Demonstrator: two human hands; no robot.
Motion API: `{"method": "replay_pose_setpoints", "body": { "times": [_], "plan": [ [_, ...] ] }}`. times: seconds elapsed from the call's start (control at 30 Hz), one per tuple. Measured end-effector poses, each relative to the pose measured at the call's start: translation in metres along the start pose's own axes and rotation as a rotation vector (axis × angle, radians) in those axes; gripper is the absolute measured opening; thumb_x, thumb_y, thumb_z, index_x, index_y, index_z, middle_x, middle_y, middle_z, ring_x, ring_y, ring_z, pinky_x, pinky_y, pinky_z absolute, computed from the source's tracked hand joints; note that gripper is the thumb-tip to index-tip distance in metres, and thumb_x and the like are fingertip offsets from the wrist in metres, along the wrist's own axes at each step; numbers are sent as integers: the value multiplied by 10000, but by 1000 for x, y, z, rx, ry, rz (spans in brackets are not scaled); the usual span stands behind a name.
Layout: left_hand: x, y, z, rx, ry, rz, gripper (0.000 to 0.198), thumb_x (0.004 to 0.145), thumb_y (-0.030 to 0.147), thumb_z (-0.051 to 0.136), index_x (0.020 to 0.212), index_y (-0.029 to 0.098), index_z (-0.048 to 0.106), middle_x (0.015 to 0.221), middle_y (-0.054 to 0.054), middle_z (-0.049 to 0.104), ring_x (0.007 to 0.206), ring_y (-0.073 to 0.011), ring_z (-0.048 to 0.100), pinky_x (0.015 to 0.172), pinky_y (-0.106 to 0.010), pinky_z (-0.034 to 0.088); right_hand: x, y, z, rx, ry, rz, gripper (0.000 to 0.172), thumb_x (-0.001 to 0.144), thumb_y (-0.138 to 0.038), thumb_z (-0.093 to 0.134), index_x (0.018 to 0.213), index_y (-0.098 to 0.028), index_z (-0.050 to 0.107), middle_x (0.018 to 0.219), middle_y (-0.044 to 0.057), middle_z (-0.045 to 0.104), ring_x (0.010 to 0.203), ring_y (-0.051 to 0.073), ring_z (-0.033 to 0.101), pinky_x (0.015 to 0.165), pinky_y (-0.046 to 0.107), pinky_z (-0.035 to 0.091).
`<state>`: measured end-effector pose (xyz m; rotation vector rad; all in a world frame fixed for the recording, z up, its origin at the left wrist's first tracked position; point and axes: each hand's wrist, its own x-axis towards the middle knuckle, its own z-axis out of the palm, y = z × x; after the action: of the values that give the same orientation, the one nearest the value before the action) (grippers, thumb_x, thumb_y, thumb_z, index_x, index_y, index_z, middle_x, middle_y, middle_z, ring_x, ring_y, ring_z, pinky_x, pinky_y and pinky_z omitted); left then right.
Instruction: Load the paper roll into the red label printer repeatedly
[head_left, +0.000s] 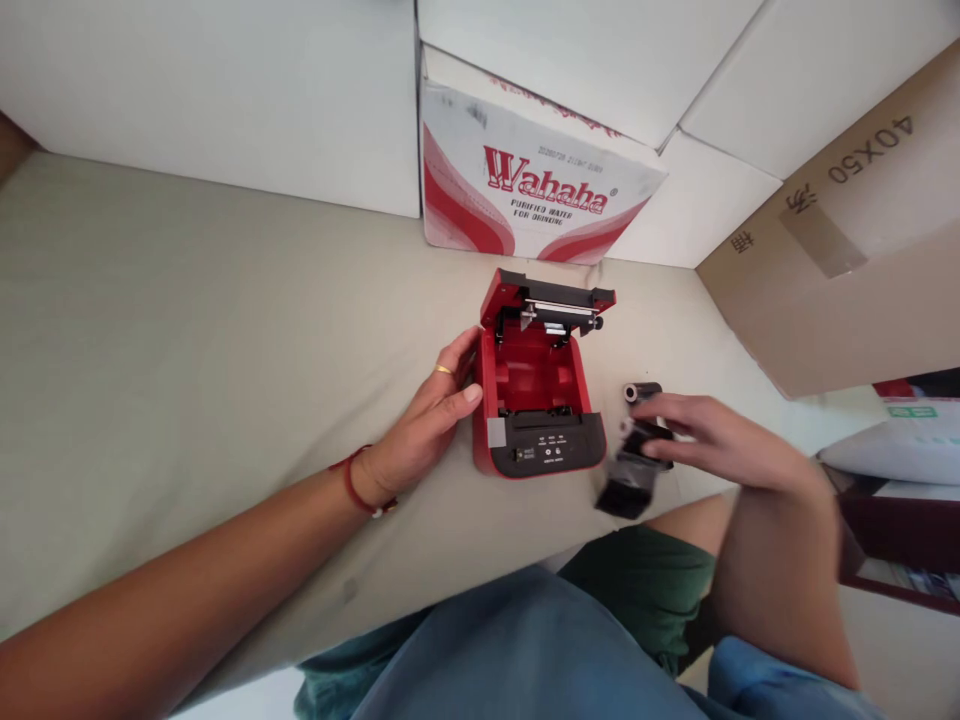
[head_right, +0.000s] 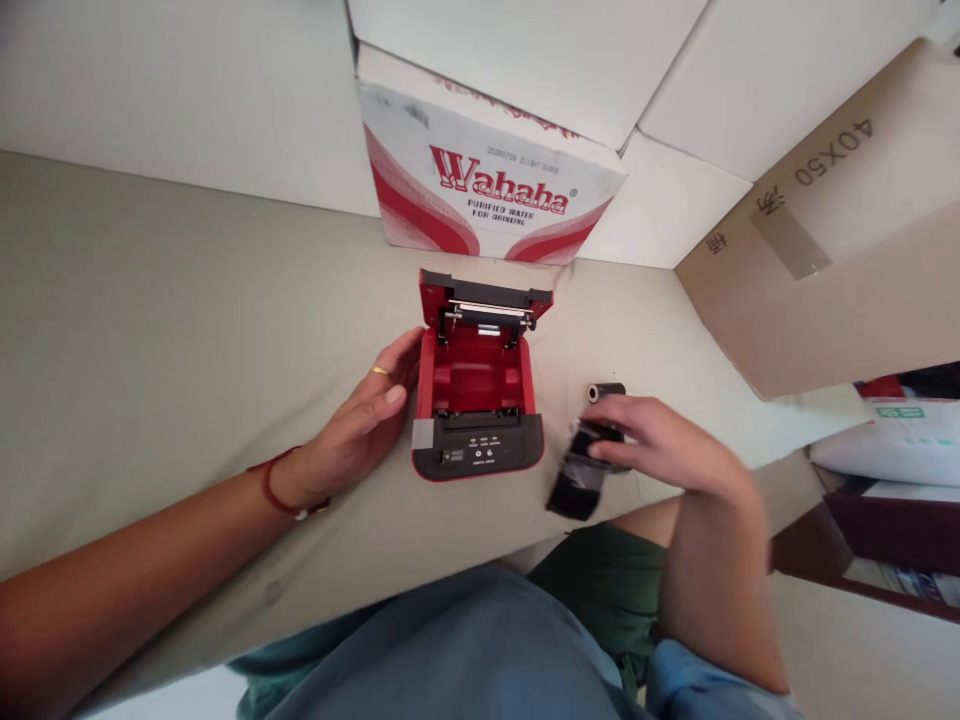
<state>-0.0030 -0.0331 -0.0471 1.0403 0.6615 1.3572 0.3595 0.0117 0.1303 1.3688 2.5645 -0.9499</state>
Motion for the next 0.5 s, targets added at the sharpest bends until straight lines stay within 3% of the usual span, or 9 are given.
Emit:
{"method": "replay_pose_setpoints", "body": {
  "times": [0.07, 0.1, 0.17, 0.27, 0.33, 0.43, 0.5],
  "plan": [
    [0, -3, -1, -2, 13, 9, 832, 1068, 703, 772, 1787, 393, 493, 1972, -53, 399, 1870, -387, 305, 1559, -651, 236, -30, -6, -32, 74, -40, -103, 294, 1063, -445, 851, 1332, -348, 922, 1196, 90, 928, 932, 257, 872, 765, 352, 677],
    [0, -5, -2, 19, 29, 15, 814, 1073, 715, 758, 1776, 396, 498, 1966, -56, 404, 1863, -386, 317, 1553, -651, 246, -39, -11, -42, 110, -34, -180, 312, 1045, -450, 885, 1346, -378, 928, 1201, 86, 938, 974, 269, 892, 797, 353, 695],
    [-1, -6, -3, 121, 101, 45, 748, 1103, 743, 695, 1743, 399, 516, 1936, -62, 426, 1840, -380, 351, 1537, -649, 283, -38, -27, -45, 163, 44, -235, 316, 1040, -456, 903, 1350, -401, 931, 1186, 69, 946, 965, 272, 902, 807, 351, 707],
    [-7, 0, -3, 413, 263, 214, 597, 1179, 718, 556, 1674, 384, 573, 1812, -86, 515, 1755, -364, 446, 1491, -642, 368, 1, -63, -11, 169, 209, -121, 342, 1114, -456, 782, 1418, -340, 887, 1186, 48, 936, 858, 241, 865, 773, 358, 702],
    [-13, 8, 0, 630, 307, 406, 513, 1214, 634, 514, 1653, 384, 604, 1690, -95, 593, 1677, -364, 517, 1466, -650, 398, 37, -86, 19, 61, 248, -103, 346, 1127, -362, 718, 1433, -290, 863, 1301, 71, 920, 1014, 259, 873, 914, 385, 706],
    [-26, 20, 9, 872, 208, 664, 532, 1194, 478, 576, 1722, 412, 582, 1592, -85, 683, 1633, -381, 565, 1464, -665, 375, 78, -109, 46, -200, 249, 12, 419, 1131, -223, 645, 1519, -230, 804, 1467, 136, 865, 1287, 331, 837, 1076, 452, 659],
    [-34, 24, 17, 983, 45, 761, 667, 1148, 418, 643, 1801, 404, 510, 1579, -84, 750, 1589, -381, 635, 1436, -643, 416, 93, -118, 51, -335, 191, 85, 459, 1137, -199, 623, 1574, -216, 761, 1543, 162, 824, 1337, 360, 817, 1065, 455, 641]
  ]
}}
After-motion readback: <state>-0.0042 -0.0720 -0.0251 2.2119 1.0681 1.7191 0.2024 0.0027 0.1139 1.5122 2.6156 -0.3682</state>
